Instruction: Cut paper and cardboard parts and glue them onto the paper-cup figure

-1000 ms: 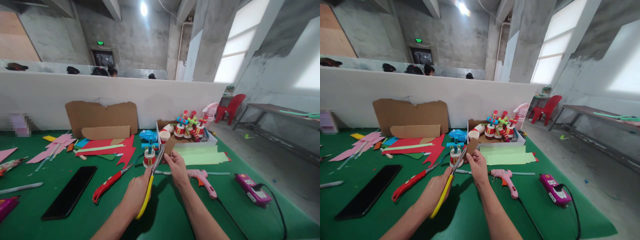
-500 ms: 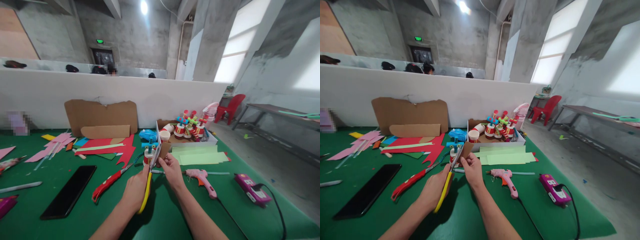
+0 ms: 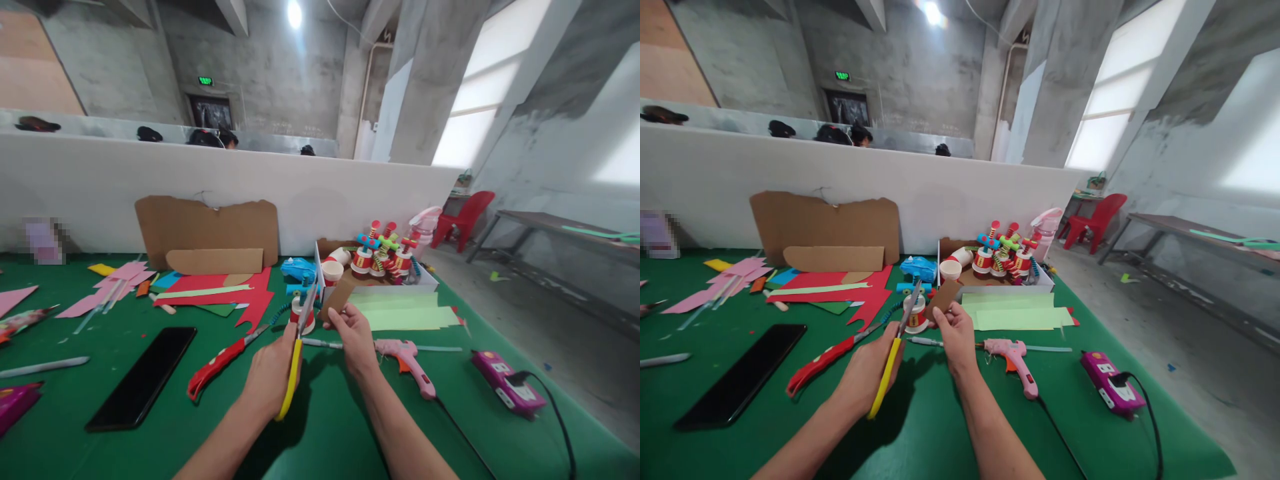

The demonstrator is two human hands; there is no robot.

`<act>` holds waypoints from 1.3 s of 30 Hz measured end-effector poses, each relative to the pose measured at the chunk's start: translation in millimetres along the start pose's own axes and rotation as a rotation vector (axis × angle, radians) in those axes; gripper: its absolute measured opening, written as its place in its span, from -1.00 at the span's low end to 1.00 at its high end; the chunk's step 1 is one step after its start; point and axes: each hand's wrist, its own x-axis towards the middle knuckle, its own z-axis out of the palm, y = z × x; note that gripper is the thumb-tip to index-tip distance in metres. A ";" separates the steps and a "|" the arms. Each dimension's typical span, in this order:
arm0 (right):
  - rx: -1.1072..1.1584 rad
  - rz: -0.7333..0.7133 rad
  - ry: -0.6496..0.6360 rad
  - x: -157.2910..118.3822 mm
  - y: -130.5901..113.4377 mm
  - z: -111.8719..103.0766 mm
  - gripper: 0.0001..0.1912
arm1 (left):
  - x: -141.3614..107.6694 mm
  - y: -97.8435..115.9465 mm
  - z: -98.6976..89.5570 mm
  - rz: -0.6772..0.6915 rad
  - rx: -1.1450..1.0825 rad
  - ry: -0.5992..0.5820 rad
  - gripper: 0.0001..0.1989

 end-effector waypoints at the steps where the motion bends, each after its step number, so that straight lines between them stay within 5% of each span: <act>1: 0.009 -0.004 0.010 0.9 0.0 -0.9 -0.71 | -0.2 -0.9 -0.3 0.003 -0.002 0.011 -0.73; 12: -0.176 -0.056 -0.013 -0.6 3.4 -1.7 -0.66 | -4.9 12.6 -14.7 0.009 0.088 -0.116 -0.66; 39: -0.200 0.003 -0.047 -2.9 10.8 2.0 -0.64 | -0.4 9.8 -7.0 0.004 0.110 -0.094 -0.66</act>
